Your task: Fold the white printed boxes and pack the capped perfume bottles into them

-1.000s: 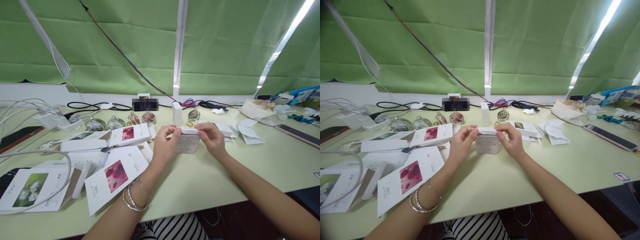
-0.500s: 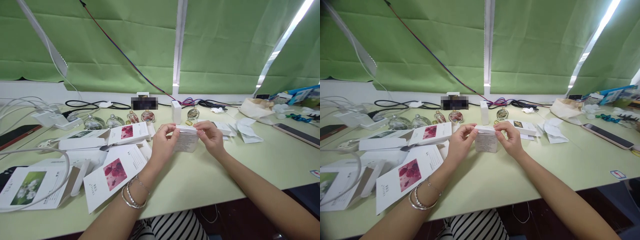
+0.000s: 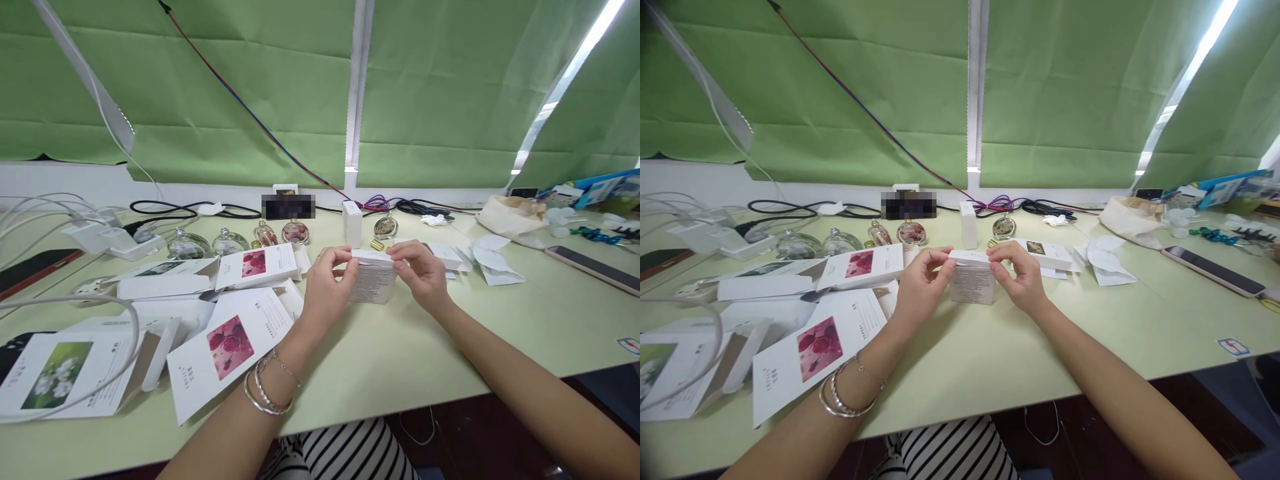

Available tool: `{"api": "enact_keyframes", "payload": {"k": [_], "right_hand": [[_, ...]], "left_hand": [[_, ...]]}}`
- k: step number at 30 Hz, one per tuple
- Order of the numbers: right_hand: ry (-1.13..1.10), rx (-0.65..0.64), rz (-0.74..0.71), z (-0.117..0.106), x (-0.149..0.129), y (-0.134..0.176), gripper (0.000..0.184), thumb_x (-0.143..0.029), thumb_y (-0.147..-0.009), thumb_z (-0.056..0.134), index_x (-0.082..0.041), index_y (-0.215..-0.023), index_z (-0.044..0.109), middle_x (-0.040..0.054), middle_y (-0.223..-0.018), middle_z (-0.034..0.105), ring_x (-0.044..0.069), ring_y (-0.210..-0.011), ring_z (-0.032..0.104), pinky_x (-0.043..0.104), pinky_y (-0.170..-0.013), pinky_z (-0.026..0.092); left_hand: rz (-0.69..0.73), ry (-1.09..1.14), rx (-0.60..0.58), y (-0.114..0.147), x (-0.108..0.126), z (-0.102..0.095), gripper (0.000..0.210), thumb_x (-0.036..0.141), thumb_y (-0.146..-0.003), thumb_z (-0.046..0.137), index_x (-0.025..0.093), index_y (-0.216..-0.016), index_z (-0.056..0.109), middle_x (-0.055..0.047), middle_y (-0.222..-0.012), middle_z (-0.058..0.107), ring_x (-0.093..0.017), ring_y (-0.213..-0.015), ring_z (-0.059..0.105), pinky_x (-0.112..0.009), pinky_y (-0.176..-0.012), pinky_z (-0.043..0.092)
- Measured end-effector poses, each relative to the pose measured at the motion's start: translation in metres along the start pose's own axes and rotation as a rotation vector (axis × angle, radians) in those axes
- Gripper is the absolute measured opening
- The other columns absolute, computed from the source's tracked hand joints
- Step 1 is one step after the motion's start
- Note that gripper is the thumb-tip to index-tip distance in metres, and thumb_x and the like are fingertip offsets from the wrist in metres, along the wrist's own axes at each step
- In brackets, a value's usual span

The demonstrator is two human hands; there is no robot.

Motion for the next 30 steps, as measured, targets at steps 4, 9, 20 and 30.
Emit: {"api": "enact_keyframes", "payload": {"k": [4,9,20,30], "right_hand": [[-0.026,-0.01,-0.018,-0.0001,-0.0003,0.0003,0.007,-0.023,-0.084,0.057,-0.025,-0.086,0.063,0.0052,-0.089,0.063,0.021,-0.089,0.059,0.041,-0.081,0.049],[-0.029,-0.023,0.006,0.0003,0.001,0.0007,0.006,-0.025,-0.084,0.057,-0.024,-0.085,0.062,0.006,-0.09,0.062,0.021,-0.09,0.059,0.043,-0.082,0.049],[-0.015,-0.03,-0.013,-0.0001,-0.0001,0.0004,0.006,-0.025,-0.084,0.056,-0.024,-0.085,0.062,0.0057,-0.09,0.062,0.021,-0.089,0.059,0.042,-0.082,0.05],[0.033,-0.038,-0.047,0.0004,-0.0028,0.001,0.009,-0.023,-0.086,0.054,-0.024,-0.087,0.062,0.006,-0.09,0.062,0.021,-0.091,0.059,0.042,-0.081,0.05]], "left_hand": [[-0.043,0.049,0.003,-0.0004,-0.0039,-0.0003,0.016,0.032,-0.08,0.058,0.018,-0.079,0.051,-0.011,-0.11,0.063,-0.021,-0.096,0.064,-0.031,-0.073,0.05],[-0.066,0.057,-0.004,-0.0008,-0.0027,-0.0005,0.016,0.032,-0.08,0.057,0.018,-0.077,0.049,-0.011,-0.11,0.063,-0.021,-0.094,0.064,-0.031,-0.072,0.05],[0.019,0.041,-0.021,-0.0003,0.0007,0.0005,0.009,0.025,-0.082,0.052,0.02,-0.088,0.056,-0.005,-0.101,0.061,-0.018,-0.093,0.062,-0.026,-0.069,0.049],[0.065,-0.035,-0.004,-0.0001,0.0012,-0.0021,0.008,0.022,-0.082,0.052,0.019,-0.085,0.059,-0.005,-0.098,0.062,-0.018,-0.095,0.061,-0.025,-0.068,0.051]]}}
Point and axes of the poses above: each hand's wrist, its own y-axis away from the middle knuckle, its own z-axis out of the palm, x = y × z, the point moved 5 cm from there along -y, towards the middle knuckle
